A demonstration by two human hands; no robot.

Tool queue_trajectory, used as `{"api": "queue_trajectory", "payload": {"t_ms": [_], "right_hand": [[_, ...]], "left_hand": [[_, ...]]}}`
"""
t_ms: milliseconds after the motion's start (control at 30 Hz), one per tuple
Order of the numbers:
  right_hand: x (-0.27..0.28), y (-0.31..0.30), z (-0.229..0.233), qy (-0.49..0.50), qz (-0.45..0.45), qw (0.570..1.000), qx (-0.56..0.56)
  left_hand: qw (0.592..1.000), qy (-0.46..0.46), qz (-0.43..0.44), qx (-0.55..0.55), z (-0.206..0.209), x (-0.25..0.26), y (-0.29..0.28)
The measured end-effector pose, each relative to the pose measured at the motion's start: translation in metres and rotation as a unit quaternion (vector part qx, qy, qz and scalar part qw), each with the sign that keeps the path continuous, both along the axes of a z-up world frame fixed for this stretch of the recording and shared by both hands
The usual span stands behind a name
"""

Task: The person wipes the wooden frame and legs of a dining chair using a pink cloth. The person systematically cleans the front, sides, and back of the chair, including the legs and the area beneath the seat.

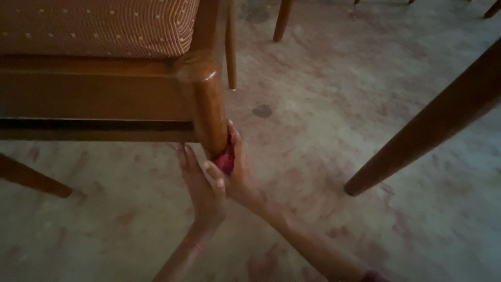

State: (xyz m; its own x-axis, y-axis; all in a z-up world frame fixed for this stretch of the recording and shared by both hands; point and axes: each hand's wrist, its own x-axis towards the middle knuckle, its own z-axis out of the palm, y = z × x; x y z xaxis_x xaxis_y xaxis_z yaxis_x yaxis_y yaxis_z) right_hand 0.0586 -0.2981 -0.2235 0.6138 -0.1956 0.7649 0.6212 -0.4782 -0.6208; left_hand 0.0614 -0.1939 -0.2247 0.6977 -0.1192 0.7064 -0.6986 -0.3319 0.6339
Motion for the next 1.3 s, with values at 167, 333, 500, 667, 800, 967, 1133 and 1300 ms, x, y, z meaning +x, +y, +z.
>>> {"api": "queue_trajectory", "payload": {"t_ms": [167, 333, 500, 667, 800, 967, 1133, 1300], "right_hand": [[0.000, 0.006, 0.005, 0.044, -0.084, 0.995, -0.006], [0.003, 0.002, -0.015, 0.096, -0.038, 0.994, 0.032], [-0.004, 0.000, -0.044, 0.162, -0.002, 0.985, 0.061], [-0.005, -0.003, -0.070, 0.203, 0.012, 0.976, 0.071], [-0.006, -0.007, -0.094, 0.231, 0.013, 0.971, 0.060], [-0.002, -0.012, -0.143, 0.276, -0.006, 0.961, -0.009], [0.005, -0.013, -0.163, 0.300, 0.001, 0.954, 0.024], [-0.004, -0.012, -0.117, 0.282, 0.009, 0.959, 0.005]], "left_hand": [[0.991, 0.051, -0.101, -0.078, -0.005, 0.001, -0.002], [0.990, 0.047, -0.113, -0.069, -0.005, 0.003, 0.003], [0.974, 0.119, -0.178, -0.075, 0.003, -0.001, 0.003], [0.968, 0.156, -0.155, -0.116, -0.026, 0.001, -0.009], [0.959, 0.239, -0.114, -0.099, -0.061, 0.003, -0.014], [0.936, 0.347, -0.064, 0.000, -0.108, 0.015, -0.006], [0.931, 0.354, -0.081, 0.029, -0.127, 0.024, 0.001], [0.967, 0.220, -0.127, -0.016, -0.097, 0.017, 0.005]]}}
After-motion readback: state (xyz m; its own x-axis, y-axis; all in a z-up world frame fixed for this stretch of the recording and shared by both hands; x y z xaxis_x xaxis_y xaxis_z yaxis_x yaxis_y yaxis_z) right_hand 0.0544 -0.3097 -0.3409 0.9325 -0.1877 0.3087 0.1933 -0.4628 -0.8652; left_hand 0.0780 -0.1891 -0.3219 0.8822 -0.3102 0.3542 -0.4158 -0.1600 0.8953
